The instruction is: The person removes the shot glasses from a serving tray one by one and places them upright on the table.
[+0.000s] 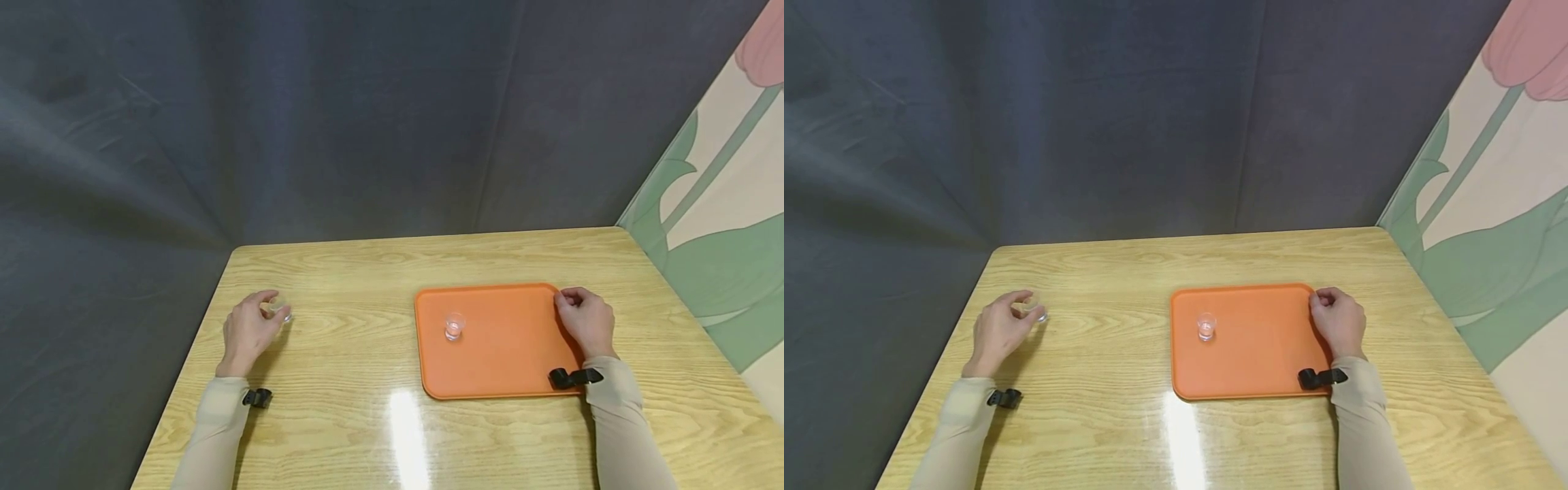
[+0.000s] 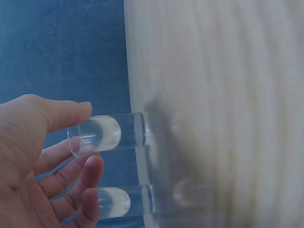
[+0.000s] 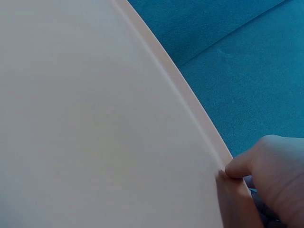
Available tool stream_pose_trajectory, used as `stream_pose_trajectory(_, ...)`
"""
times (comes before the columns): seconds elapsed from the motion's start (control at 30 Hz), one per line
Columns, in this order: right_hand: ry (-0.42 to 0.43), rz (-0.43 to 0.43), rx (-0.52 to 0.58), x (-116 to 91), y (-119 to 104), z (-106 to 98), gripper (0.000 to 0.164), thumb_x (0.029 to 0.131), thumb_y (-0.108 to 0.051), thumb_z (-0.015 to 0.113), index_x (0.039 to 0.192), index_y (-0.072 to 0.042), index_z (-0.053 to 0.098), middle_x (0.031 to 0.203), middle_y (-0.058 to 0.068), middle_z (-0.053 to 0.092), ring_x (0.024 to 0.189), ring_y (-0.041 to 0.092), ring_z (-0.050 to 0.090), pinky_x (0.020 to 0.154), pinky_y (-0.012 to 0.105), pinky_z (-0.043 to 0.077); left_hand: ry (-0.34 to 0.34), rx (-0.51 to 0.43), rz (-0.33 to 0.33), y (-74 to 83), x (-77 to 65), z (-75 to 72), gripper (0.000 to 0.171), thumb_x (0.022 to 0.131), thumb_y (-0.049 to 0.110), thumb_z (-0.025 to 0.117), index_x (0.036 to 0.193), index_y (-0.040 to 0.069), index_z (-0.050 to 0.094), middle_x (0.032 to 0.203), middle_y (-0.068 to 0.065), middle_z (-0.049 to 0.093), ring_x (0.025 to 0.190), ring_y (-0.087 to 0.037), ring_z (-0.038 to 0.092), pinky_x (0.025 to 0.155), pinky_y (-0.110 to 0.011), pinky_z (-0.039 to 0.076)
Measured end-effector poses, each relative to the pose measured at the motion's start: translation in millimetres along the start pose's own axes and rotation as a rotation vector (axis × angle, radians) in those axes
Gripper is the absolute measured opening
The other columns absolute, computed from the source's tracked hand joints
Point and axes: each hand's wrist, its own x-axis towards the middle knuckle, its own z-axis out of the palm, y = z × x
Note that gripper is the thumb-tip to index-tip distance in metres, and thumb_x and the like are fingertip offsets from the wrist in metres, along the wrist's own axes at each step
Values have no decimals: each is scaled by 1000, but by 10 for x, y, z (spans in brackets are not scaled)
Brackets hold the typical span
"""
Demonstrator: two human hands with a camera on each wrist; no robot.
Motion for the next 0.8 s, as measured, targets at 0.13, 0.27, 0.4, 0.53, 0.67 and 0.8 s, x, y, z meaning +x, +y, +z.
stream_pose_trajectory(0.13,1,0,1,-8,7,0,42,107,-33,59,121,4,73,106,23,72,93,35,63,75,34,41,4,-5,6,-20,-3,18,45,98,33,78,136,9,72,113,-13,76,68,-20,66,55,-33,44)
stream_pose_trajectory(0.27,1,0,0,-17,13,5,42,107,-33,58,120,4,73,106,23,73,92,34,62,75,34,41,13,-4,14,-34,-1,29,45,97,32,79,135,9,72,115,-14,76,73,-24,69,57,-34,46)
stream_pose_trajectory(0.4,7,-5,-1,-18,3,7,41,107,-33,59,120,4,73,105,23,73,92,34,63,74,34,41,7,-5,7,-29,-7,17,46,97,33,79,136,9,72,118,-14,76,77,-26,71,57,-34,47)
stream_pose_trajectory(0.53,8,-6,-5,-13,-10,6,41,107,-33,59,120,4,73,105,23,73,92,35,63,74,34,41,10,-11,4,-14,-10,-10,45,98,34,77,135,10,72,119,-14,76,79,-27,72,58,-34,47)
stream_pose_trajectory(0.67,3,-4,-2,-7,-16,1,42,107,-33,59,121,4,73,105,23,73,92,35,63,74,34,41,50,-20,13,22,-17,-36,42,99,35,75,132,10,74,119,-14,76,83,-29,74,60,-36,48)
stream_pose_trajectory(0.8,6,-6,2,6,-4,-3,41,107,-32,59,121,4,73,106,24,73,93,35,63,75,35,41,60,-34,30,94,-29,-35,40,99,35,75,130,10,75,120,-14,77,86,-30,74,60,-36,49)
